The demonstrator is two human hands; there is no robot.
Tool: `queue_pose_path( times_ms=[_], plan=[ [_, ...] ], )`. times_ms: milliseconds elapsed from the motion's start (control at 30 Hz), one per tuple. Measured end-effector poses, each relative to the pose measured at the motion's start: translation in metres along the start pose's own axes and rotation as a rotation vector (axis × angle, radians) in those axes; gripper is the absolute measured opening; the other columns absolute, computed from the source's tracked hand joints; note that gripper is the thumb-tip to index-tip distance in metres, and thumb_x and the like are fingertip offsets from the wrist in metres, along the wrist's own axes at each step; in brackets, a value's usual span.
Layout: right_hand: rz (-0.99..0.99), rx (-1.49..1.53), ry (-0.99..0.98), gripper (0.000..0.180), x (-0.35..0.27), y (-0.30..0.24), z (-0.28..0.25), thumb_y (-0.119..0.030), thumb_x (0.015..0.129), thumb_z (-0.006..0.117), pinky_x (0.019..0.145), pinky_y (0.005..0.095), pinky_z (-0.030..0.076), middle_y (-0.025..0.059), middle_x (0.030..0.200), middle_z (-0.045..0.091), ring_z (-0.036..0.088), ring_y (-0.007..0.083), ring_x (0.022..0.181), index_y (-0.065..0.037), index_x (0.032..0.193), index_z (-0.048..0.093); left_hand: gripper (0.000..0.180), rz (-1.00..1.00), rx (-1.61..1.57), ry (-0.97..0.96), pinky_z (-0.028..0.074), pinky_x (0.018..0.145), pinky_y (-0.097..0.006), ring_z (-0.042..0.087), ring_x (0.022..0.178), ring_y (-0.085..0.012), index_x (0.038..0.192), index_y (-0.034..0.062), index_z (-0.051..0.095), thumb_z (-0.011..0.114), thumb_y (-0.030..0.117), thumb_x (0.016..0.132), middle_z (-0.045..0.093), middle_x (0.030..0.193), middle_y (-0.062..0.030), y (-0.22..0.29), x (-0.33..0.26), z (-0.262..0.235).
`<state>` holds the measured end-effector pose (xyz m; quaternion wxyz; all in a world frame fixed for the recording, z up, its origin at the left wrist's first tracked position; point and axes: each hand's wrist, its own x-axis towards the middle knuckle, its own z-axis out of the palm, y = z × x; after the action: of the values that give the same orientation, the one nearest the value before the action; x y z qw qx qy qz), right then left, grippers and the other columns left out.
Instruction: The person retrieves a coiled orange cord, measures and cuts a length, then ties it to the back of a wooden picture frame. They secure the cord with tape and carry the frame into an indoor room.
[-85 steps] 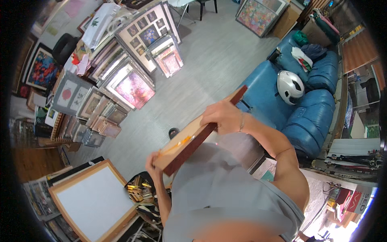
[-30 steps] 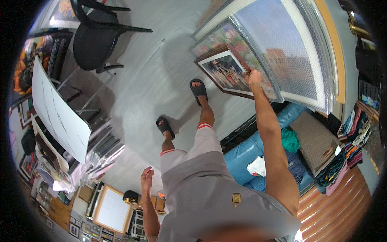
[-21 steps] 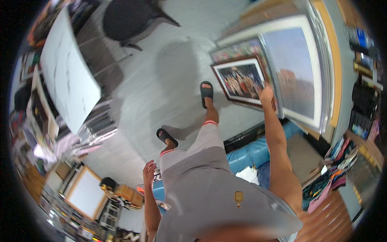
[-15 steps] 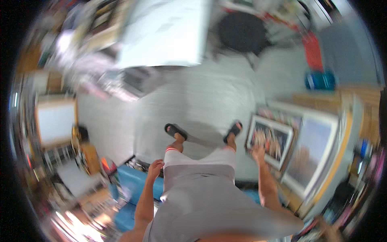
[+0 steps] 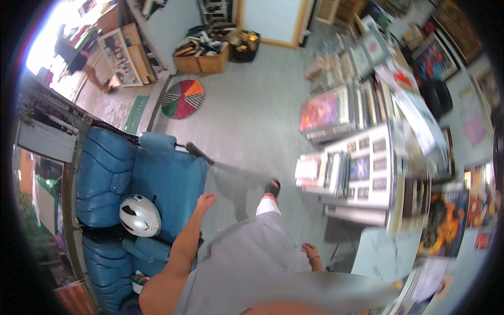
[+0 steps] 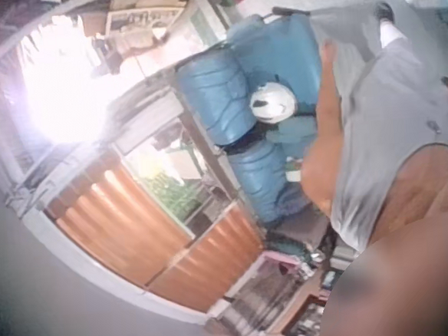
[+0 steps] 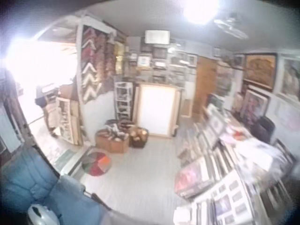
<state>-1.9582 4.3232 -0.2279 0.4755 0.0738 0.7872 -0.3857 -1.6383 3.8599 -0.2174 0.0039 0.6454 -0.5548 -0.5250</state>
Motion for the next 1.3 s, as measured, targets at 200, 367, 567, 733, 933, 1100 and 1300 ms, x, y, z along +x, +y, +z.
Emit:
queue_pose_path(
  times_ms=[200, 367, 567, 733, 933, 1100, 1300],
  plan=[
    [-0.013, -1.119, 0.409, 0.047, 0.259, -0.324, 0.052, -0.036, 0.078, 0.065, 0.085, 0.0407, 0.049, 0.0176, 0.107, 0.066, 0.063, 0.0309, 0.099, -0.003, 0.111, 0.065, 0.033, -0.299, -0.341, 0.193, 0.050, 0.070, -0.030, 0.062, 0.077, -0.0152, 0.102, 0.0057, 0.069, 0.071, 0.028, 0.077, 0.068, 0.086, -0.0053, 0.010, 0.126, -0.039],
    [-0.525, -0.497, -0.179, 0.020, 0.329, -0.672, 0.370, -0.020, 0.082, 0.068, 0.055, 0.0209, 0.041, -0.0013, 0.073, 0.060, 0.054, 0.0056, 0.067, -0.009, 0.099, 0.066, 0.033, -0.407, -0.700, 0.332, 0.049, 0.067, -0.031, 0.061, 0.074, -0.0130, 0.103, 0.0067, 0.069, 0.071, 0.027, 0.077, 0.068, 0.085, -0.0042, 0.062, 0.150, -0.093],
    [-0.887, -0.465, -0.740, 0.034, 0.231, -0.909, 0.769, -0.023, 0.083, 0.069, 0.076, 0.0269, 0.048, 0.0041, 0.090, 0.065, 0.059, 0.0112, 0.084, -0.001, 0.108, 0.063, 0.028, -0.694, -0.971, 0.331, 0.048, 0.063, -0.033, 0.060, 0.071, -0.0136, 0.099, 0.0075, 0.068, 0.071, 0.027, 0.079, 0.066, 0.080, -0.0014, 0.115, 0.234, -0.180],
    [-0.887, -0.877, -0.866, 0.035, 0.237, -0.916, 0.942, -0.024, 0.082, 0.071, 0.080, 0.0293, 0.049, 0.0071, 0.096, 0.069, 0.063, 0.0155, 0.087, -0.002, 0.107, 0.065, 0.026, -0.675, -1.221, 0.479, 0.041, 0.047, -0.026, 0.052, 0.056, -0.0107, 0.102, 0.0062, 0.065, 0.069, 0.021, 0.081, 0.059, 0.071, -0.0001, 0.114, 0.350, -0.334],
    [-0.441, -1.657, -0.692, 0.042, 0.316, -0.901, 1.023, -0.041, 0.077, 0.068, 0.063, 0.0332, 0.051, 0.0080, 0.093, 0.070, 0.064, 0.0177, 0.072, -0.011, 0.106, 0.069, 0.034, -0.412, -1.150, 0.733, 0.050, 0.066, -0.026, 0.061, 0.072, -0.0126, 0.110, 0.0026, 0.064, 0.068, 0.022, 0.083, 0.067, 0.089, -0.0068, 0.127, 0.490, -0.606],
    [-0.106, -1.731, -0.589, 0.052, 0.327, -0.951, 1.174, -0.044, 0.078, 0.061, 0.087, 0.0357, 0.050, 0.0134, 0.116, 0.064, 0.060, 0.0252, 0.106, -0.007, 0.115, 0.064, 0.024, -0.387, -1.221, 0.713, 0.047, 0.057, -0.028, 0.057, 0.067, -0.0122, 0.101, 0.0063, 0.064, 0.063, 0.023, 0.083, 0.063, 0.078, -0.0031, 0.106, 0.579, -0.768],
    [-0.507, -1.599, -0.674, 0.049, 0.238, -1.069, 1.516, -0.041, 0.080, 0.060, 0.087, 0.0364, 0.050, 0.0130, 0.115, 0.064, 0.060, 0.0253, 0.106, -0.008, 0.115, 0.064, 0.018, -0.781, -1.292, 0.431, 0.041, 0.048, -0.028, 0.050, 0.056, -0.0115, 0.084, 0.0100, 0.065, 0.058, 0.027, 0.084, 0.058, 0.068, -0.0004, 0.072, 0.593, -0.853]
  ],
)
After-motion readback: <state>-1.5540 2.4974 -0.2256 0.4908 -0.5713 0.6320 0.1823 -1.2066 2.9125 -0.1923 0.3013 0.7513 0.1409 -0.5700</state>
